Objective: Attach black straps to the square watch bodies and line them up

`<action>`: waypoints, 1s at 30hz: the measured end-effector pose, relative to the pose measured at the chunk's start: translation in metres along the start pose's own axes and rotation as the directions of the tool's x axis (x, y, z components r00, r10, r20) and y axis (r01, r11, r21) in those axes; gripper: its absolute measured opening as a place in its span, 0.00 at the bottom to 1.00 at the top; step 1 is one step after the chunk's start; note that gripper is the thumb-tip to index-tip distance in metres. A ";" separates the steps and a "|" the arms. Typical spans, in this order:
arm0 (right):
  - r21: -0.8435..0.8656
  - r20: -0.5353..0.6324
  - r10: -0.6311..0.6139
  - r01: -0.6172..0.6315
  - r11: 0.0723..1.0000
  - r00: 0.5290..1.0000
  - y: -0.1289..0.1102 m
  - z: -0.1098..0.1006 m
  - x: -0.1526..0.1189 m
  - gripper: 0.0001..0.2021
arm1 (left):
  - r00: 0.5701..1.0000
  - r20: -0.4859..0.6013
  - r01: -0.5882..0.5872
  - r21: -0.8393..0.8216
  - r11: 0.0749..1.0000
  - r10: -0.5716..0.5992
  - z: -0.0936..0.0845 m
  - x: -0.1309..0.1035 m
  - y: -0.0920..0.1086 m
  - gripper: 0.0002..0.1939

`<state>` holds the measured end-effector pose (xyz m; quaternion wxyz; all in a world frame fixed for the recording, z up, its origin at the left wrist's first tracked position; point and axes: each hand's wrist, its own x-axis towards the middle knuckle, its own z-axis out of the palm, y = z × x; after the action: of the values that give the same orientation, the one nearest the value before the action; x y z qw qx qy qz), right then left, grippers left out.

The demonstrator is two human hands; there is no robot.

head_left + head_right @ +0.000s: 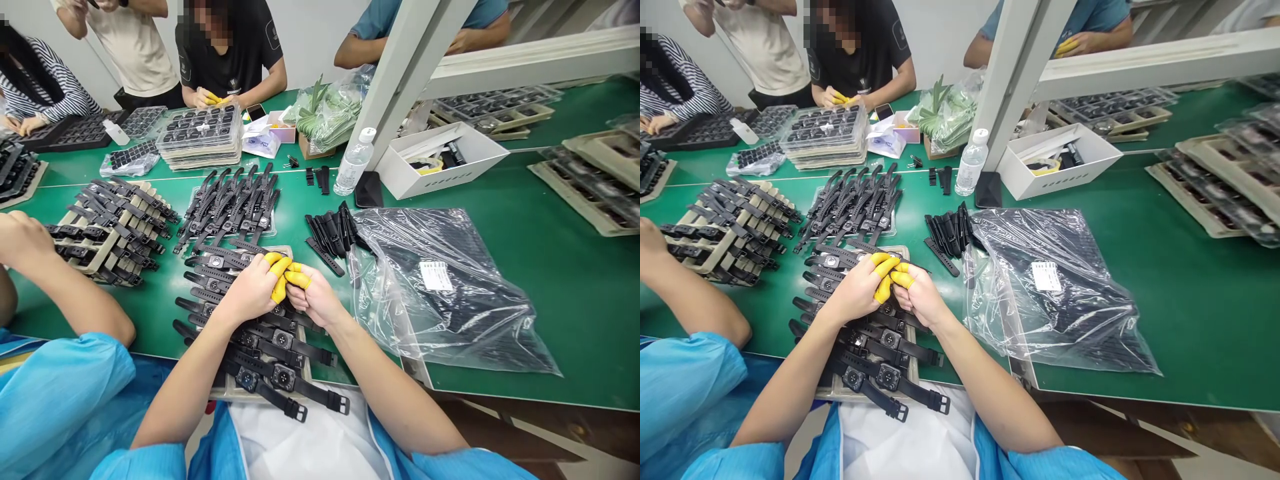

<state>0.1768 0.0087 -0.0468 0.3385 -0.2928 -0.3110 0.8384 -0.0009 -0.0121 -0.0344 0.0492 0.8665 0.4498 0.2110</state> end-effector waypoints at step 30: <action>-0.743 0.491 -0.380 0.605 0.286 0.784 0.001 -0.012 -0.004 0.09 | 0.903 0.225 0.248 0.424 0.871 -0.366 -0.114 -0.061 0.000 0.15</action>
<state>0.1872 0.0092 -0.0535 0.3450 -0.2169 -0.8033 0.4344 -0.0791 -0.0728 0.0493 -0.0213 0.7971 0.6029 -0.0253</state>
